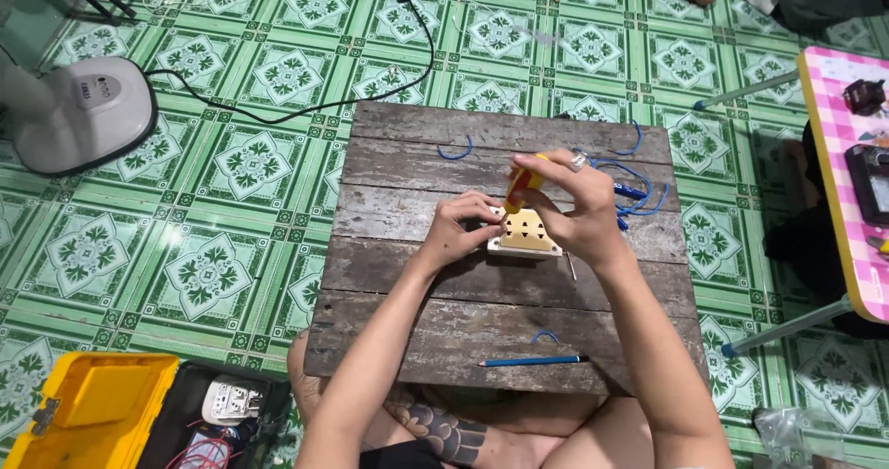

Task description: Wiring an electrical socket by connecting blue wires and securing them with a screwdriver.

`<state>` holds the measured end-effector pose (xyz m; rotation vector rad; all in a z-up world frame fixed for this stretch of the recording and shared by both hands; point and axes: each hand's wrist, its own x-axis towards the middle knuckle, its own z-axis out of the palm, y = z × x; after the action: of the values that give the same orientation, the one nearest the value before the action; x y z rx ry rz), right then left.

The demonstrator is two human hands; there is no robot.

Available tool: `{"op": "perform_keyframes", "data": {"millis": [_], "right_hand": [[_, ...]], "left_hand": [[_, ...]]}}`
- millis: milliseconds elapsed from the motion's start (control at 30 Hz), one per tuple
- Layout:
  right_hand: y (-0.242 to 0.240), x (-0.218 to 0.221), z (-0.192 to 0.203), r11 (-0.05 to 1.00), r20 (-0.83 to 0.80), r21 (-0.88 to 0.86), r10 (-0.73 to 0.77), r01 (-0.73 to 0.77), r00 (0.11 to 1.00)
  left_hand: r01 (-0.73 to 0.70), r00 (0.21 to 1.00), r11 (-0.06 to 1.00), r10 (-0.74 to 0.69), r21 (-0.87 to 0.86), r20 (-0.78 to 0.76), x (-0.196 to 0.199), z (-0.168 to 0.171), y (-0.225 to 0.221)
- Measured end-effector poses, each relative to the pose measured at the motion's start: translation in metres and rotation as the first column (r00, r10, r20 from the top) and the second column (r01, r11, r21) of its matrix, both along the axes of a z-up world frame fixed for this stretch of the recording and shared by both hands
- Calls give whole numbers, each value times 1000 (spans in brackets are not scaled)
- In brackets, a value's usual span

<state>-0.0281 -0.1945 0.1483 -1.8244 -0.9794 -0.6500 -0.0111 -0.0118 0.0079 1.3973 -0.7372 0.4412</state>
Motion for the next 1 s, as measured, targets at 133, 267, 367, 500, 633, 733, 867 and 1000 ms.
{"op": "perform_keyframes", "data": {"millis": [133,267,367,500,633,733,867,1000], "right_hand": [[7,-5,4,999,3,-16,-51,51,999],[18,-7,3,996,65,61,-63,59,996],[22,-7,-6,990,88,92,-114,105,990],[26,-6,2,994,71,58,-98,94,993],[23,-18,21,997,-139,56,69,-62,988],[13,-7,3,993,-160,103,70,-54,985],[14,-12,5,992,-104,126,-6,19,995],[17,-20,7,984,-78,141,-98,108,992]], "left_hand": [[-6,1000,1000,6,1,-14,-1,-5,0],[-17,1000,999,17,28,-25,1,-7,1],[-19,999,999,20,33,-27,0,-8,1],[-25,999,999,27,37,-40,2,-13,1],[-26,999,999,28,46,-31,4,-14,0],[-21,999,999,23,40,-43,3,-16,-1],[-30,998,998,33,46,-50,4,-19,-2],[-33,999,998,36,58,-39,1,-11,0]]}}
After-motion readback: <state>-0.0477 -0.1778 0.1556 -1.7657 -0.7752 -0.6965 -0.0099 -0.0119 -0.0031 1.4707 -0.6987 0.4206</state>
